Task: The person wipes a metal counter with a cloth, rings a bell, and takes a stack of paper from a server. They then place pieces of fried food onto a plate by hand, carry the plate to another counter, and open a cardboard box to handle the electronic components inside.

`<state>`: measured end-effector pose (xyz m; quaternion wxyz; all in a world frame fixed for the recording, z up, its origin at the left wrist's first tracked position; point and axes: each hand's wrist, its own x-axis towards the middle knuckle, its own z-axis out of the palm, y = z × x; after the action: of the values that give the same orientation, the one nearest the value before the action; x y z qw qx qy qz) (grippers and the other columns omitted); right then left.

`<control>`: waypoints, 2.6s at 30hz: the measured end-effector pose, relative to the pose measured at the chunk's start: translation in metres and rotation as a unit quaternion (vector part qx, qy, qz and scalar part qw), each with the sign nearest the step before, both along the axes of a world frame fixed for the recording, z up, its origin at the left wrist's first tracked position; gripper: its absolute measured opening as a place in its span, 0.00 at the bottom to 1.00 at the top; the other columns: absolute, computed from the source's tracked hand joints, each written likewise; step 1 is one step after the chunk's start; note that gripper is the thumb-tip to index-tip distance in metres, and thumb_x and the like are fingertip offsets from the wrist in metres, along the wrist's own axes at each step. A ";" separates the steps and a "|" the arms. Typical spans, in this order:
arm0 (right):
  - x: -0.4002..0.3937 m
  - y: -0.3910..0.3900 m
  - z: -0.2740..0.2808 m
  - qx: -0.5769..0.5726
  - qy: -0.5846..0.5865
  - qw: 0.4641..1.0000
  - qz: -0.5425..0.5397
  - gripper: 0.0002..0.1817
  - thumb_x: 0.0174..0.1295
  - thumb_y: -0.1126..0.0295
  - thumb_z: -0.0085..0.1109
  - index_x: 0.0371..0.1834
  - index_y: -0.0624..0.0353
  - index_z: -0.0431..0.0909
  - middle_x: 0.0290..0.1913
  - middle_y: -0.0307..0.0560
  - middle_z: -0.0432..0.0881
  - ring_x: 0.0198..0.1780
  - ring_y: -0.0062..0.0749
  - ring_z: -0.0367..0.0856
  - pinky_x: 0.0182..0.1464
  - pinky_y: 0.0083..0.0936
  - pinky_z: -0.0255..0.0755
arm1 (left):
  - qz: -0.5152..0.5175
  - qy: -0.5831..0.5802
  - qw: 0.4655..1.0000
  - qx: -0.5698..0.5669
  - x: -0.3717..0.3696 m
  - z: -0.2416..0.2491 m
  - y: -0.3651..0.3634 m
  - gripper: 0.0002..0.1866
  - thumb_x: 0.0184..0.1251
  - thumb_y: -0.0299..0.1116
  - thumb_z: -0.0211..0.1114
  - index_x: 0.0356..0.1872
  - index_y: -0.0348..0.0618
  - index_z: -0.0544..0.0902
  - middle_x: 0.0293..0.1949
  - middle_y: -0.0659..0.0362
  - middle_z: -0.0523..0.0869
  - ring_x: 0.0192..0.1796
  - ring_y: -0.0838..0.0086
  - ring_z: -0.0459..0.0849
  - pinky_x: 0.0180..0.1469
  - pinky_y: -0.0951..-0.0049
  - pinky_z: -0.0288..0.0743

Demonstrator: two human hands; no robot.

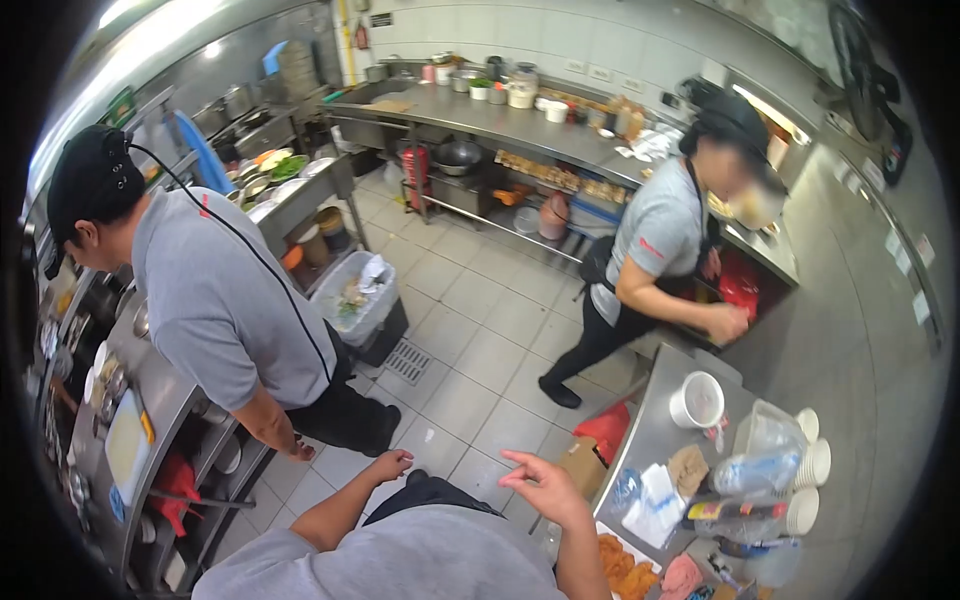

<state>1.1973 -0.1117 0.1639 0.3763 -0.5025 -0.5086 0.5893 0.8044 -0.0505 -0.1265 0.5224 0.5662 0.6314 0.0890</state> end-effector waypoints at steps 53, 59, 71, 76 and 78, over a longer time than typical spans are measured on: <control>-0.678 0.455 -0.333 -0.224 -0.399 0.682 0.570 0.17 0.58 0.64 0.71 0.48 0.57 0.82 0.31 0.43 0.86 0.28 0.27 0.84 0.27 0.24 0.75 | 0.780 -0.070 0.622 -0.007 -0.420 -0.028 -0.169 0.20 0.65 0.38 0.67 0.55 0.41 0.82 0.32 0.58 0.86 0.28 0.73 0.84 0.30 0.71 0.78; -0.804 0.483 -0.325 -0.052 -0.388 0.671 0.630 0.08 0.61 0.63 0.68 0.31 0.54 0.85 0.28 0.40 0.87 0.25 0.25 0.83 0.26 0.21 0.74 | 0.793 -0.070 0.605 0.023 -0.446 0.015 -0.115 0.20 0.65 0.39 0.67 0.55 0.42 0.81 0.33 0.57 0.86 0.33 0.74 0.85 0.35 0.72 0.78; -0.844 0.423 -0.343 0.025 -0.438 0.484 0.757 0.22 0.58 0.51 0.67 0.48 0.55 0.84 0.32 0.42 0.87 0.34 0.27 0.86 0.34 0.28 0.79 | 0.861 -0.129 0.473 -0.138 -0.357 -0.048 -0.193 0.17 0.63 0.39 0.68 0.50 0.44 0.83 0.29 0.59 0.85 0.26 0.72 0.84 0.23 0.71 0.75; -0.823 0.469 -0.374 0.058 -0.399 0.494 0.770 0.19 0.57 0.54 0.66 0.43 0.56 0.85 0.32 0.43 0.87 0.31 0.27 0.85 0.31 0.30 0.79 | 0.833 -0.107 0.531 -0.110 -0.362 -0.061 -0.193 0.14 0.65 0.40 0.67 0.44 0.41 0.85 0.33 0.55 0.88 0.33 0.71 0.85 0.34 0.68 0.78; -0.818 0.480 -0.381 0.064 -0.434 0.461 0.772 0.19 0.57 0.55 0.67 0.44 0.56 0.85 0.33 0.43 0.87 0.30 0.28 0.85 0.30 0.30 0.79 | 0.812 -0.067 0.567 -0.125 -0.376 -0.101 -0.200 0.14 0.65 0.39 0.67 0.42 0.39 0.86 0.35 0.54 0.89 0.34 0.68 0.86 0.39 0.67 0.79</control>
<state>0.3793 0.3683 -0.2168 -0.4696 -0.0704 -0.8233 0.3110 0.4284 -0.2505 -0.2278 0.3369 -0.2631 0.7936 0.4330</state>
